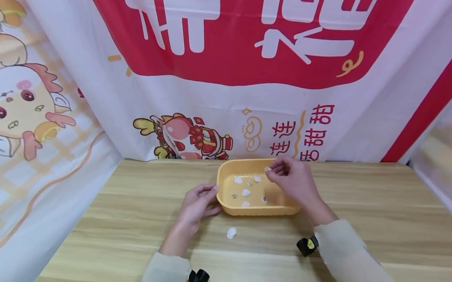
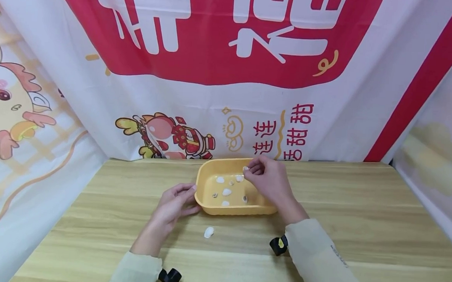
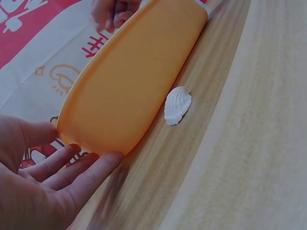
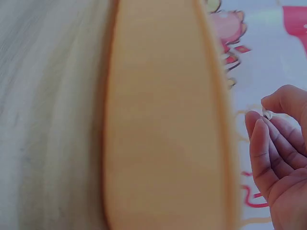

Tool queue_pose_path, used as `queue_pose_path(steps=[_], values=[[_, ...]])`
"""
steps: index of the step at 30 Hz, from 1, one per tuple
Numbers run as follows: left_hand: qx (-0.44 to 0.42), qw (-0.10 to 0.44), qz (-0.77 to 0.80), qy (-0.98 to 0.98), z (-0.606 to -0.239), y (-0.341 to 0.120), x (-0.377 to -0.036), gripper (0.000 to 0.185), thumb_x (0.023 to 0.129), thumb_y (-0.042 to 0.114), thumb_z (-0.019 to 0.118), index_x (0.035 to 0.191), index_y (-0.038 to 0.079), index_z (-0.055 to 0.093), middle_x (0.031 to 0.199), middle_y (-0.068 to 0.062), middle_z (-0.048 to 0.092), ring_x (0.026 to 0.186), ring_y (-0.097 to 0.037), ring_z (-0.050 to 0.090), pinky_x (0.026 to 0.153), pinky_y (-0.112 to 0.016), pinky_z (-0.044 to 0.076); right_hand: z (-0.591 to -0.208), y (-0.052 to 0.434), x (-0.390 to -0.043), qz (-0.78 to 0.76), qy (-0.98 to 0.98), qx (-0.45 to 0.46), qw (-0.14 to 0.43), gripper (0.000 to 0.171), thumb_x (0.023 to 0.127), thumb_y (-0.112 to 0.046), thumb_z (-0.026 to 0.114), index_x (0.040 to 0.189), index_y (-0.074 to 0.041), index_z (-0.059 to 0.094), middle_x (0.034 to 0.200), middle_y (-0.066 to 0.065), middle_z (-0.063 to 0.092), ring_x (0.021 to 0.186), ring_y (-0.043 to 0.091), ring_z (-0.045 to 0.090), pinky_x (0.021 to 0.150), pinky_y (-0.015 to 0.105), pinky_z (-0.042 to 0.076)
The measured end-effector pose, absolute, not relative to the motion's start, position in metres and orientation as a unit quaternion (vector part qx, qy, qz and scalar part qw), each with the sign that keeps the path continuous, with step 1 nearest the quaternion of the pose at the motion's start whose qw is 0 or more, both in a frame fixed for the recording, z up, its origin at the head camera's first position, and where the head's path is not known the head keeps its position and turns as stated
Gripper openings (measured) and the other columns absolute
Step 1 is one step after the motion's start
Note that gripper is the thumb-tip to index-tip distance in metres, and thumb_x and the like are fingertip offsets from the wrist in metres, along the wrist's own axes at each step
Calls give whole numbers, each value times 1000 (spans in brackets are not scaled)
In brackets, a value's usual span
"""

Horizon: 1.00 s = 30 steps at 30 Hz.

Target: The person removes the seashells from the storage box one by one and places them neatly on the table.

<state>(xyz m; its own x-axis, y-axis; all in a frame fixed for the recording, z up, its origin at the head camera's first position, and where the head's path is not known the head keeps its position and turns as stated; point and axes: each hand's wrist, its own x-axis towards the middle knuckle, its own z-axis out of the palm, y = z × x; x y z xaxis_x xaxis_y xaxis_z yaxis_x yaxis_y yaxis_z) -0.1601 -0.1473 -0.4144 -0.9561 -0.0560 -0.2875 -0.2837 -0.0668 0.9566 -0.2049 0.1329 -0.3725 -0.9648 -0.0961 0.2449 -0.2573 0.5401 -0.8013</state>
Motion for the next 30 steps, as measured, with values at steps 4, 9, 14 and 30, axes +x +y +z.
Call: queue_pose_path(steps=[4,9,14,30], values=[[-126,81,718,679,-413,-148,-161,40,109,21,66,143,0,60,144,-26,66,128,-40,69,99,-45,67,-362,134,-195,468,-872,108,92,13,96,-19,81,104,-11,75,98,6,78,87,19,72,72,20,63],[-122,80,719,679,-413,-149,-161,40,109,21,66,143,0,60,145,-26,65,129,-40,69,99,-45,67,-358,137,-180,472,-870,118,84,12,96,-17,82,102,-11,75,96,6,78,85,19,71,70,20,63],[-114,77,720,680,-413,-149,-160,40,109,20,65,143,-1,60,145,-27,65,128,-40,70,100,-47,67,-358,141,-163,497,-858,113,64,13,96,-19,83,102,-11,75,94,6,78,84,20,72,69,22,64],[-122,77,720,679,-415,-149,-163,39,108,23,67,140,1,62,141,-24,67,120,-33,73,98,-45,68,-377,142,-131,565,-821,81,-27,24,91,-21,88,104,-7,74,93,6,78,85,17,73,73,25,66]])
